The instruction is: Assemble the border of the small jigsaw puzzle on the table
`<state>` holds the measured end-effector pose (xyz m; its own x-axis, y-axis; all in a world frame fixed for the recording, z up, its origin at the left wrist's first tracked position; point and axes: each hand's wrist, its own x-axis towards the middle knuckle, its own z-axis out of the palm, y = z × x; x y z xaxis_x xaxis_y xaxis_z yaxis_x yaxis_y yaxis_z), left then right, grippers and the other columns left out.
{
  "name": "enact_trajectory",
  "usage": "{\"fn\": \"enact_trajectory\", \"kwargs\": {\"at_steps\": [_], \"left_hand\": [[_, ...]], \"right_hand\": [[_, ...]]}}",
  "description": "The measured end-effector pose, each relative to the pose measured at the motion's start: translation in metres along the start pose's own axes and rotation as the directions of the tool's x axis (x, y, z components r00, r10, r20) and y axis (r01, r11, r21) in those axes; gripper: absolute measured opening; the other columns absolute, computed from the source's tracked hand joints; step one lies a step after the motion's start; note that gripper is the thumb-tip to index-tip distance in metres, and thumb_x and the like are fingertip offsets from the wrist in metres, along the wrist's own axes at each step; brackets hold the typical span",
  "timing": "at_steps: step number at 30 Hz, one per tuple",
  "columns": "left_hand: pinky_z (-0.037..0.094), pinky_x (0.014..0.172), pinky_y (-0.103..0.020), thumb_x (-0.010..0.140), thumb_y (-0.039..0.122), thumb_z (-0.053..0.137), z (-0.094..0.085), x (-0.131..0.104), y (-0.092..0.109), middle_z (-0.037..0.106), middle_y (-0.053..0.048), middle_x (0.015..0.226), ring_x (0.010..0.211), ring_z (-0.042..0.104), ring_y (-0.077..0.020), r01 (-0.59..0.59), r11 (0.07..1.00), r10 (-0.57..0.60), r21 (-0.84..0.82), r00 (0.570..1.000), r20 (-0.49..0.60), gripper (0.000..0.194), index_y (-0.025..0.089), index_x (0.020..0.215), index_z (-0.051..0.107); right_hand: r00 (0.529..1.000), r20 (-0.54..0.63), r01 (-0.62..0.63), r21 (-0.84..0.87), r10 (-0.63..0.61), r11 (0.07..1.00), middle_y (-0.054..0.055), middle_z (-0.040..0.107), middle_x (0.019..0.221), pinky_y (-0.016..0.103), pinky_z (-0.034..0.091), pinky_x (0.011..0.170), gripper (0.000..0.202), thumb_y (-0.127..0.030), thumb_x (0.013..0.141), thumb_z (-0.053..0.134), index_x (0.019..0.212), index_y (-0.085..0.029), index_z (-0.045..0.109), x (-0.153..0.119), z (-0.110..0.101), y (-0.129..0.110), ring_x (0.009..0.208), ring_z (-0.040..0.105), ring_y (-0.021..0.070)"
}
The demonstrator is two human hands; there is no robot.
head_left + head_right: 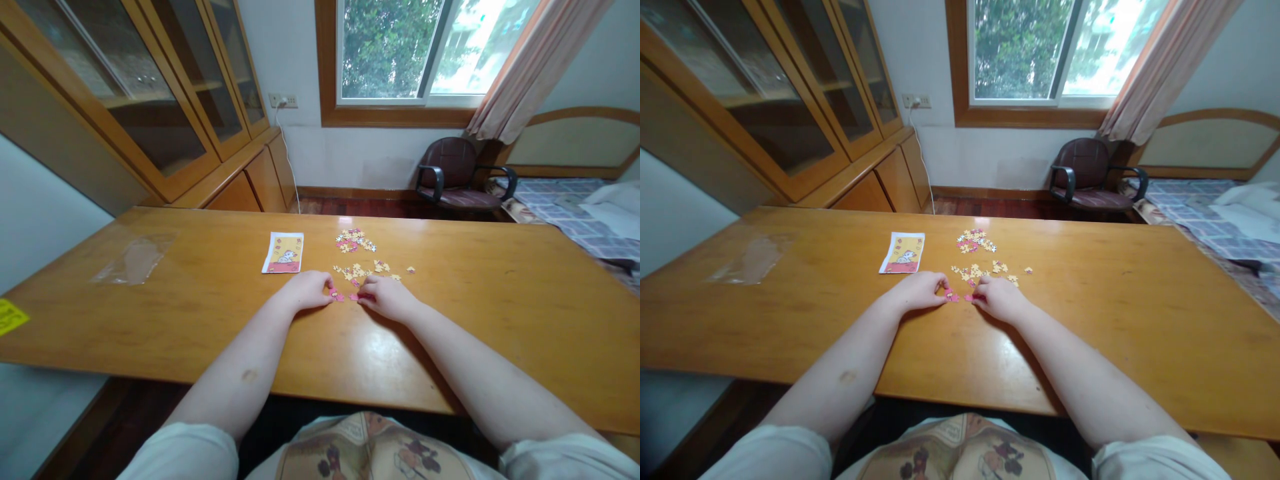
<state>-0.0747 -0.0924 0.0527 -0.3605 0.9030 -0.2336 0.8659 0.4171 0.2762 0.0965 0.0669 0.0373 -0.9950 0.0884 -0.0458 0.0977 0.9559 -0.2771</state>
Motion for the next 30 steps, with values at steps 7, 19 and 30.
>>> {"fn": "enact_trajectory", "kwargs": {"at_steps": [7,19,30], "left_hand": [[0.045,0.065,-0.028,0.072,0.042,0.060,0.002,0.002,-0.002,0.070,-0.004,0.091,0.080,0.065,-0.0218,-0.009,1.000,0.009,-0.008,1.000,0.012,0.029,0.024,0.094,0.064],[0.041,0.060,-0.026,0.072,0.045,0.060,0.001,0.002,-0.003,0.069,-0.003,0.087,0.076,0.063,-0.0198,-0.031,0.999,0.032,-0.036,0.999,0.016,0.030,0.024,0.093,0.065],[0.037,0.056,-0.026,0.070,0.047,0.062,0.001,0.003,-0.001,0.068,-0.002,0.083,0.071,0.061,-0.0183,-0.024,0.997,0.025,-0.071,0.999,0.020,0.031,0.024,0.090,0.064]], "right_hand": [[0.999,-0.035,0.021,-0.014,-0.022,1.000,0.007,0.065,0.091,0.025,0.042,0.069,0.034,-0.042,0.093,0.046,0.095,-0.022,0.073,0.002,0.007,-0.004,0.080,0.061,0.0155],[0.999,-0.054,-0.001,0.006,0.001,1.000,0.007,0.065,0.094,0.025,0.044,0.073,0.031,-0.040,0.092,0.048,0.098,-0.022,0.072,0.003,0.009,-0.009,0.084,0.062,0.0158],[0.996,-0.082,-0.042,0.039,0.045,0.998,0.005,0.066,0.097,0.025,0.044,0.071,0.025,-0.037,0.087,0.053,0.092,-0.022,0.072,0.008,0.013,-0.016,0.082,0.062,0.0157]]}}
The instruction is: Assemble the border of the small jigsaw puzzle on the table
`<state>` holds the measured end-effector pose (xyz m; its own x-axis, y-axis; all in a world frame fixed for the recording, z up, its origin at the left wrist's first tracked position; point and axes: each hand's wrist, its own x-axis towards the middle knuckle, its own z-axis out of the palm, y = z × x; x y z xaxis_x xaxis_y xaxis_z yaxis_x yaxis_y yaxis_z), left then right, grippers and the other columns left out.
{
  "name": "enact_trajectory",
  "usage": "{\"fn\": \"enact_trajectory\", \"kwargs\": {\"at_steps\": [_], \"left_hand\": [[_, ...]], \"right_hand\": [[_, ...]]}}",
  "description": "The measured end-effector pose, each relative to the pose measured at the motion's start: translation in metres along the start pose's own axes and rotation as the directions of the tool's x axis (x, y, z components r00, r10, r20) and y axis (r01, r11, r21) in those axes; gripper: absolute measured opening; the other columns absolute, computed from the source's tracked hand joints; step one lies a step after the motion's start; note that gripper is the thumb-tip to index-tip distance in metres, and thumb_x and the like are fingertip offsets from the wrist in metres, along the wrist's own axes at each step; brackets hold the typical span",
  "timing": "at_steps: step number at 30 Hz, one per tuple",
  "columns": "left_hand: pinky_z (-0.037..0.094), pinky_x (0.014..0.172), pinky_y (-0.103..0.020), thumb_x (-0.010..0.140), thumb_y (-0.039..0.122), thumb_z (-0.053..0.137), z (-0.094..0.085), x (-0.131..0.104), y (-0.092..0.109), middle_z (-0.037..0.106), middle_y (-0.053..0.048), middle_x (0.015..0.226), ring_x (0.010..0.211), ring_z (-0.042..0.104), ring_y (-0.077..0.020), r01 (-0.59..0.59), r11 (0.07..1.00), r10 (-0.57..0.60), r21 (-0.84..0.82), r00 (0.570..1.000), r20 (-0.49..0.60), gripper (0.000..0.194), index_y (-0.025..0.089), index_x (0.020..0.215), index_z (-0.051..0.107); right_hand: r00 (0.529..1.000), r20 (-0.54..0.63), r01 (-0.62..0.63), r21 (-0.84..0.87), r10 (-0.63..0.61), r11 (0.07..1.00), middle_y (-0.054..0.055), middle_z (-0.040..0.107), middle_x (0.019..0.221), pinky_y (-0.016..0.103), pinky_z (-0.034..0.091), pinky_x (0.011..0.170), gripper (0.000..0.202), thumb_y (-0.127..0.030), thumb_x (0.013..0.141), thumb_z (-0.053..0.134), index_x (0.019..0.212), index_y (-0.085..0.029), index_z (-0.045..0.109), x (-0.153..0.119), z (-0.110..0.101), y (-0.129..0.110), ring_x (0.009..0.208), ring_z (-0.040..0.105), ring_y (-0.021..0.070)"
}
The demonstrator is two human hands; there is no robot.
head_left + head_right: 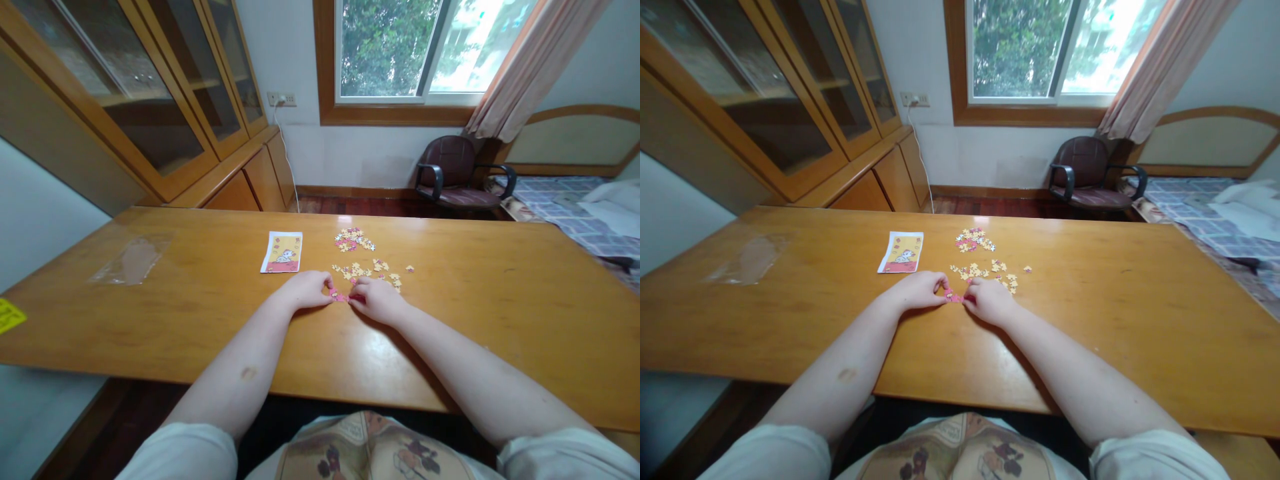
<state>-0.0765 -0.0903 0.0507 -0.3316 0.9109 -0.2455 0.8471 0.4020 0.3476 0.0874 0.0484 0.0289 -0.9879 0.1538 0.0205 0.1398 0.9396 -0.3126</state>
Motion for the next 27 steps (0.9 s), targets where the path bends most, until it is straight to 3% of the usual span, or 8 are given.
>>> {"fn": "enact_trajectory", "kwargs": {"at_steps": [6,27], "left_hand": [[0.037,0.057,-0.026,0.069,0.044,0.062,-0.0014,-0.0011,0.0019,0.068,-0.002,0.082,0.070,0.060,-0.0183,0.008,1.000,-0.008,-0.005,1.000,-0.002,0.029,0.024,0.089,0.065],[0.038,0.056,-0.026,0.069,0.049,0.063,-0.0024,-0.0023,0.0029,0.068,-0.002,0.085,0.073,0.062,-0.0191,0.015,1.000,-0.015,-0.018,1.000,0.009,0.033,0.024,0.090,0.064]], "right_hand": [[0.999,0.000,-0.049,0.094,0.049,0.994,0.005,0.064,0.090,0.023,0.044,0.072,0.017,-0.032,0.084,0.059,0.087,-0.020,0.070,0.0018,-0.0002,-0.0006,0.080,0.061,0.0141],[1.000,0.014,-0.021,0.075,0.020,0.997,0.006,0.065,0.097,0.026,0.045,0.075,0.023,-0.037,0.086,0.056,0.092,-0.021,0.072,0.0008,0.0006,-0.0016,0.084,0.062,0.0155]]}}
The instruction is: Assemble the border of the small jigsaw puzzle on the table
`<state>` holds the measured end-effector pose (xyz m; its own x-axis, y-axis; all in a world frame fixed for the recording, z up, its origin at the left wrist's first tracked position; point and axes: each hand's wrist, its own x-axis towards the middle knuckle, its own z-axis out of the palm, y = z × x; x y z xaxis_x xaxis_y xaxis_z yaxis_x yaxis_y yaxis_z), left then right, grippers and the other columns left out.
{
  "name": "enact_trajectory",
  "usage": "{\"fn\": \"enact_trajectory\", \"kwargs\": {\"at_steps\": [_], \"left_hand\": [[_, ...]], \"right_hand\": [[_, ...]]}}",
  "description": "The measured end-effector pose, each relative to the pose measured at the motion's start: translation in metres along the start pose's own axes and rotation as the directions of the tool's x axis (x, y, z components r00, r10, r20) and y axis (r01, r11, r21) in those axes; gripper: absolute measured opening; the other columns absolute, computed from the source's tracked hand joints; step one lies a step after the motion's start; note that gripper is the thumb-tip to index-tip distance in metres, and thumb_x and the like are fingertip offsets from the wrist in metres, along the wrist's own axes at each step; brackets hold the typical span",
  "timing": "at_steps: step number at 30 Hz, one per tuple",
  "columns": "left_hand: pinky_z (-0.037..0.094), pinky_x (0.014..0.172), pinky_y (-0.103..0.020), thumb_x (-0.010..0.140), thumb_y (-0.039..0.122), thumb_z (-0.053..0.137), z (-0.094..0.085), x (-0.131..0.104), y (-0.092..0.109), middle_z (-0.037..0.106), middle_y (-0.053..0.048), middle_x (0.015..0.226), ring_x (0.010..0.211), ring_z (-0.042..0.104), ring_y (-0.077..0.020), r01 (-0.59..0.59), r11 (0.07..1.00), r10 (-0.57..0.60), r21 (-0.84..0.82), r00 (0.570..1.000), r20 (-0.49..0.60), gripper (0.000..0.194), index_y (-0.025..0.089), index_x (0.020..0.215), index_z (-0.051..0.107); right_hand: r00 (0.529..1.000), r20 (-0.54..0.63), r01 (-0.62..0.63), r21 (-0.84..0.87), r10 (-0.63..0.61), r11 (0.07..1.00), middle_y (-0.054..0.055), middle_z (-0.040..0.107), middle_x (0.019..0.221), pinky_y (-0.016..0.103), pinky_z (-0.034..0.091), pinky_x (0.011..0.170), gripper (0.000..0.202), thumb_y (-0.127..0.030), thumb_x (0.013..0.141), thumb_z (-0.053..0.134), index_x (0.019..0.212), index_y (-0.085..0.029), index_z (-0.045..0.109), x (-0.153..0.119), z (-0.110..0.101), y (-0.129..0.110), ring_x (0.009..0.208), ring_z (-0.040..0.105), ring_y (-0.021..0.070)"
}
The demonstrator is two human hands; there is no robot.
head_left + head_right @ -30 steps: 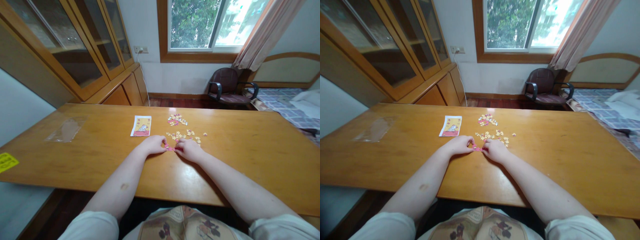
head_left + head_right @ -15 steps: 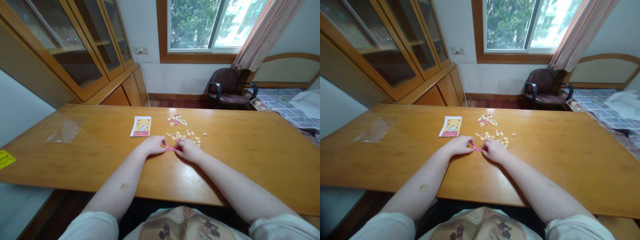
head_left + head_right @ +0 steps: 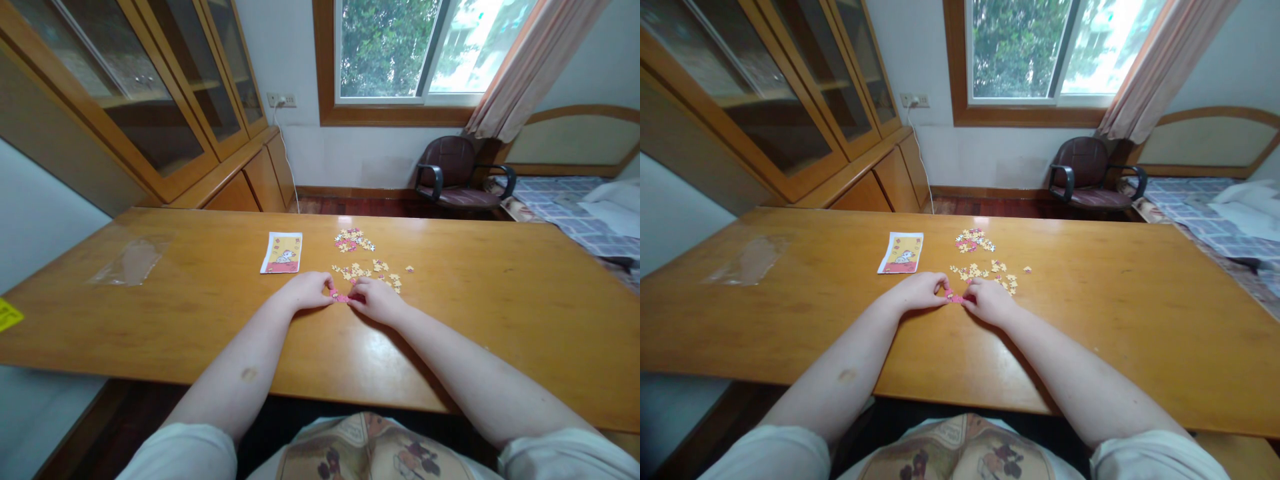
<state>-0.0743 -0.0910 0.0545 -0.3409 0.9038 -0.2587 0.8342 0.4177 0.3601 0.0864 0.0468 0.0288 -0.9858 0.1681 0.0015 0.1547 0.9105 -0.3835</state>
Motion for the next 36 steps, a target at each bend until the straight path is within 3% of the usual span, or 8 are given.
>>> {"fn": "enact_trajectory", "kwargs": {"at_steps": [4,7,13,16,20,24,36], "left_hand": [[0.038,0.058,-0.025,0.071,0.046,0.062,-0.004,-0.003,0.000,0.068,-0.002,0.085,0.073,0.061,-0.0180,-0.024,1.000,0.024,0.000,1.000,-0.018,0.032,0.024,0.093,0.064],[0.039,0.062,-0.025,0.077,0.039,0.057,-0.005,-0.005,0.005,0.069,-0.001,0.084,0.074,0.061,-0.0167,-0.121,0.993,0.121,0.010,0.992,-0.036,0.023,0.025,0.093,0.067],[0.043,0.074,-0.027,0.081,0.031,0.053,0.003,-0.006,0.019,0.072,0.000,0.095,0.084,0.063,-0.0173,-0.300,0.954,0.300,-0.022,0.951,0.066,0.025,0.030,0.099,0.071],[0.044,0.075,-0.027,0.081,0.033,0.054,0.002,-0.007,0.020,0.071,-0.001,0.097,0.085,0.063,-0.0182,-0.256,0.966,0.257,-0.017,0.966,0.042,0.026,0.029,0.102,0.069],[0.044,0.069,-0.028,0.077,0.040,0.059,-0.005,-0.008,0.010,0.070,-0.003,0.094,0.084,0.064,-0.0205,-0.109,0.993,0.111,0.034,0.992,-0.057,0.028,0.025,0.100,0.066],[0.044,0.068,-0.028,0.068,0.045,0.066,-0.006,-0.006,0.002,0.069,-0.004,0.093,0.084,0.063,-0.0221,-0.038,0.997,0.039,0.063,0.999,-0.019,0.034,0.025,0.095,0.065],[0.043,0.066,-0.027,0.072,0.042,0.062,-0.001,-0.003,0.003,0.069,-0.004,0.089,0.081,0.063,-0.0212,-0.066,0.995,0.067,0.079,0.998,-0.015,0.028,0.024,0.093,0.064]], "right_hand": [[0.999,-0.023,0.024,0.002,-0.024,1.000,0.005,0.066,0.095,0.025,0.045,0.075,0.025,-0.037,0.088,0.054,0.095,-0.022,0.072,-0.004,-0.012,0.008,0.083,0.062,0.0155],[1.000,0.017,0.011,-0.060,-0.010,0.998,0.005,0.067,0.092,0.026,0.044,0.075,0.023,-0.035,0.087,0.054,0.092,-0.023,0.073,-0.008,-0.028,0.023,0.082,0.062,0.0164],[0.996,0.085,0.009,-0.060,-0.004,0.998,0.005,0.068,0.095,0.026,0.045,0.075,0.021,-0.034,0.082,0.060,0.093,-0.023,0.074,-0.012,-0.041,0.040,0.086,0.062,0.0177],[0.992,0.119,0.050,-0.035,-0.045,0.998,0.006,0.068,0.094,0.026,0.045,0.078,0.022,-0.038,0.081,0.062,0.093,-0.023,0.074,-0.011,-0.036,0.038,0.088,0.062,0.0185],[0.994,0.100,0.052,-0.024,-0.050,0.998,0.006,0.068,0.094,0.026,0.046,0.079,0.025,-0.040,0.082,0.062,0.095,-0.022,0.073,-0.010,-0.035,0.036,0.089,0.063,0.0186],[0.995,0.092,0.040,-0.036,-0.036,0.999,0.006,0.068,0.095,0.027,0.046,0.078,0.030,-0.045,0.079,0.064,0.095,-0.021,0.072,-0.010,-0.036,0.037,0.089,0.063,0.0192],[0.993,0.118,0.031,-0.085,-0.021,0.996,0.005,0.068,0.092,0.026,0.046,0.076,0.023,-0.036,0.079,0.063,0.094,-0.022,0.072,-0.009,-0.030,0.036,0.087,0.062,0.0192]]}}
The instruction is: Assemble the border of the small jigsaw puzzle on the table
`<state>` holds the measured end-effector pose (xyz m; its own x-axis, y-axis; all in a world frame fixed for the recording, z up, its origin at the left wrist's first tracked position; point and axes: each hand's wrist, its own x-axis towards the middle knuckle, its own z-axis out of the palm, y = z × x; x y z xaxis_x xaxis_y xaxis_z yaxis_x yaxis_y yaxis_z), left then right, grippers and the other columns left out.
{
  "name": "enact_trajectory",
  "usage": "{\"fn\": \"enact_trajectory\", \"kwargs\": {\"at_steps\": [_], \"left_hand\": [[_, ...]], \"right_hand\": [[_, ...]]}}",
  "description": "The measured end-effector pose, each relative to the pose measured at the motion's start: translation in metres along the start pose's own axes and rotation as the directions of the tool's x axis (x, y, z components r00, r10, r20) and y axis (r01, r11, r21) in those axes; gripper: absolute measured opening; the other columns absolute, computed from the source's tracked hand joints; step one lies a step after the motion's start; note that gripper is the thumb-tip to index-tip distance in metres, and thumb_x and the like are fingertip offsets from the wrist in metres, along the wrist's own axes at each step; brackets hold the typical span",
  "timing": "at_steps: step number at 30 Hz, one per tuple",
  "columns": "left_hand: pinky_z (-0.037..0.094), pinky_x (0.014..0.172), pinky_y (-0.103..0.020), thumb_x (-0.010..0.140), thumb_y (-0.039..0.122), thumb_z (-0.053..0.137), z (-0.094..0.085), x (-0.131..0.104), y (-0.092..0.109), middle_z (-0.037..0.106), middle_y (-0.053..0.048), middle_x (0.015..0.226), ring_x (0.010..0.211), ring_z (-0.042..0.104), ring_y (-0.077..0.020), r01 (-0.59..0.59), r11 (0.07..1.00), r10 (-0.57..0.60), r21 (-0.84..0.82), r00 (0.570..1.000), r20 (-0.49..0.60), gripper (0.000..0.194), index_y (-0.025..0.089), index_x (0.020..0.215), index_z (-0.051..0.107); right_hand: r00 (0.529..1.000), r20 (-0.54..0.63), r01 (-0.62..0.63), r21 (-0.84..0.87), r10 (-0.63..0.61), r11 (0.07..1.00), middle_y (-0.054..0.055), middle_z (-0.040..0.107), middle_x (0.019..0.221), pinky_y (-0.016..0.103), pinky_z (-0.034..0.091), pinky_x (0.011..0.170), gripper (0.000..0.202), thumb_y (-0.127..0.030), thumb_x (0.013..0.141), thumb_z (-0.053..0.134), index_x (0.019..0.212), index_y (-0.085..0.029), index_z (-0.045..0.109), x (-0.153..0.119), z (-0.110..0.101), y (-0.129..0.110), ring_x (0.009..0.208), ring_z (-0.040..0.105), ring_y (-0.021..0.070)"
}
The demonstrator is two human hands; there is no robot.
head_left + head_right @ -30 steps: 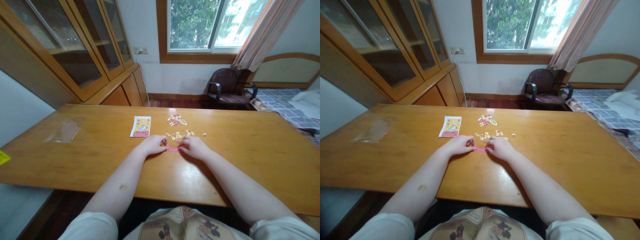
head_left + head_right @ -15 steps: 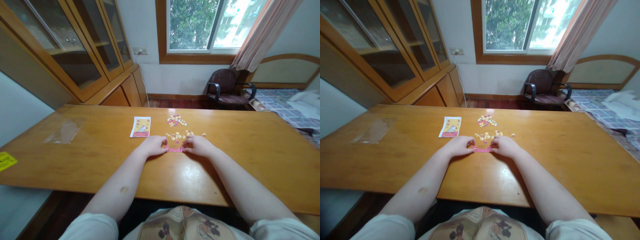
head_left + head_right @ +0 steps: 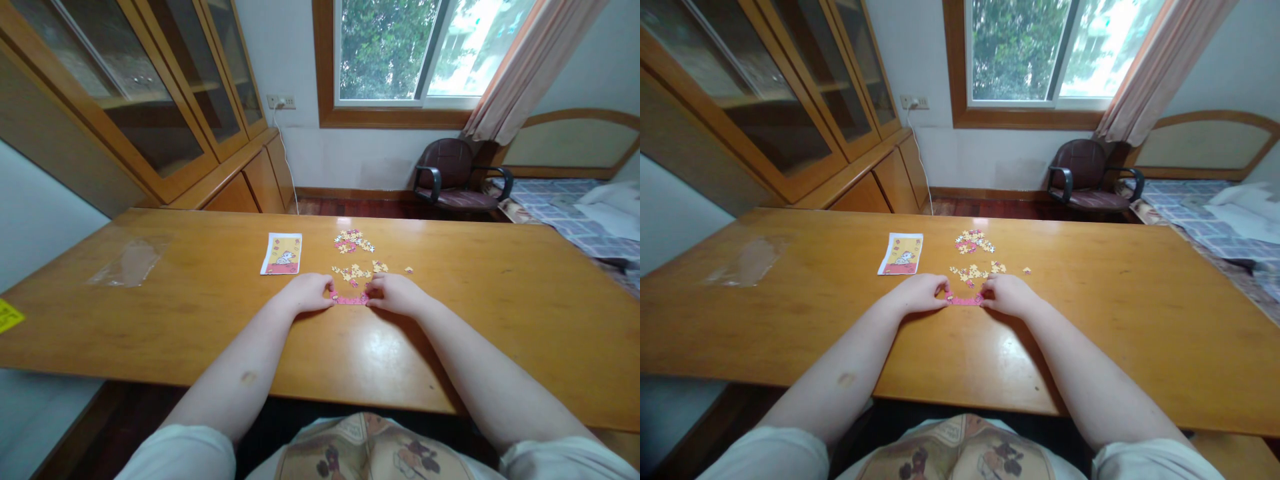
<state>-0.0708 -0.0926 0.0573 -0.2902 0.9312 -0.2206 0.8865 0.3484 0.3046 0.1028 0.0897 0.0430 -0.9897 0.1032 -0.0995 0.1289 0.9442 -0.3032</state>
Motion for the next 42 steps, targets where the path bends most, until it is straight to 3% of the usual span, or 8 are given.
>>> {"fn": "enact_trajectory", "kwargs": {"at_steps": [9,16,29,34,38,42], "left_hand": [[0.043,0.065,-0.027,0.071,0.041,0.062,0.001,0.000,0.001,0.068,-0.004,0.089,0.082,0.063,-0.0214,0.020,0.999,-0.020,-0.030,1.000,0.015,0.028,0.024,0.094,0.064],[0.043,0.067,-0.027,0.071,0.042,0.063,-0.001,-0.001,-0.002,0.068,-0.003,0.092,0.083,0.063,-0.0209,0.017,0.999,-0.017,-0.047,1.000,0.005,0.031,0.024,0.096,0.063],[0.042,0.065,-0.026,0.072,0.042,0.063,0.001,0.000,-0.002,0.067,-0.003,0.091,0.079,0.063,-0.0193,-0.001,1.000,0.002,-0.014,1.000,0.018,0.031,0.024,0.097,0.062],[0.042,0.065,-0.026,0.077,0.046,0.058,0.002,0.001,-0.005,0.068,-0.002,0.090,0.078,0.063,-0.0186,0.002,1.000,-0.002,-0.027,1.000,-0.014,0.029,0.024,0.096,0.062],[0.043,0.066,-0.026,0.081,0.041,0.055,0.003,0.003,-0.006,0.068,-0.003,0.091,0.078,0.062,-0.0183,0.009,0.999,-0.011,-0.036,0.999,-0.049,0.023,0.024,0.094,0.063],[0.043,0.066,-0.026,0.083,0.034,0.050,0.003,0.006,-0.008,0.069,-0.003,0.092,0.078,0.062,-0.0183,0.029,0.999,-0.032,-0.038,0.997,-0.073,0.020,0.025,0.094,0.064]], "right_hand": [[1.000,0.023,-0.008,-0.019,0.009,1.000,0.005,0.068,0.093,0.026,0.045,0.077,0.022,-0.035,0.079,0.063,0.095,-0.023,0.072,0.000,-0.001,-0.002,0.087,0.062,0.0187],[1.000,0.000,-0.009,-0.015,0.009,1.000,0.006,0.067,0.094,0.027,0.045,0.077,0.030,-0.046,0.079,0.063,0.096,-0.022,0.072,-0.002,-0.005,0.000,0.089,0.062,0.0200],[1.000,0.024,0.004,-0.041,-0.003,0.999,0.006,0.067,0.093,0.027,0.045,0.075,0.025,-0.040,0.081,0.062,0.096,-0.022,0.072,-0.002,-0.004,-0.002,0.086,0.062,0.0197],[0.998,-0.070,-0.001,0.014,0.002,1.000,0.009,0.063,0.096,0.029,0.045,0.078,0.035,-0.048,0.088,0.052,0.098,-0.019,0.070,-0.003,-0.006,-0.004,0.086,0.060,0.0195],[0.989,-0.140,0.039,-0.009,-0.040,0.999,0.011,0.060,0.101,0.034,0.043,0.083,0.038,-0.047,0.091,0.048,0.110,-0.020,0.067,0.001,-0.001,-0.010,0.091,0.057,0.0211],[0.985,-0.131,0.109,-0.037,-0.113,0.993,0.012,0.057,0.107,0.038,0.041,0.086,0.051,-0.059,0.087,0.047,0.123,-0.025,0.062,0.004,0.006,-0.015,0.095,0.054,0.0243]]}}
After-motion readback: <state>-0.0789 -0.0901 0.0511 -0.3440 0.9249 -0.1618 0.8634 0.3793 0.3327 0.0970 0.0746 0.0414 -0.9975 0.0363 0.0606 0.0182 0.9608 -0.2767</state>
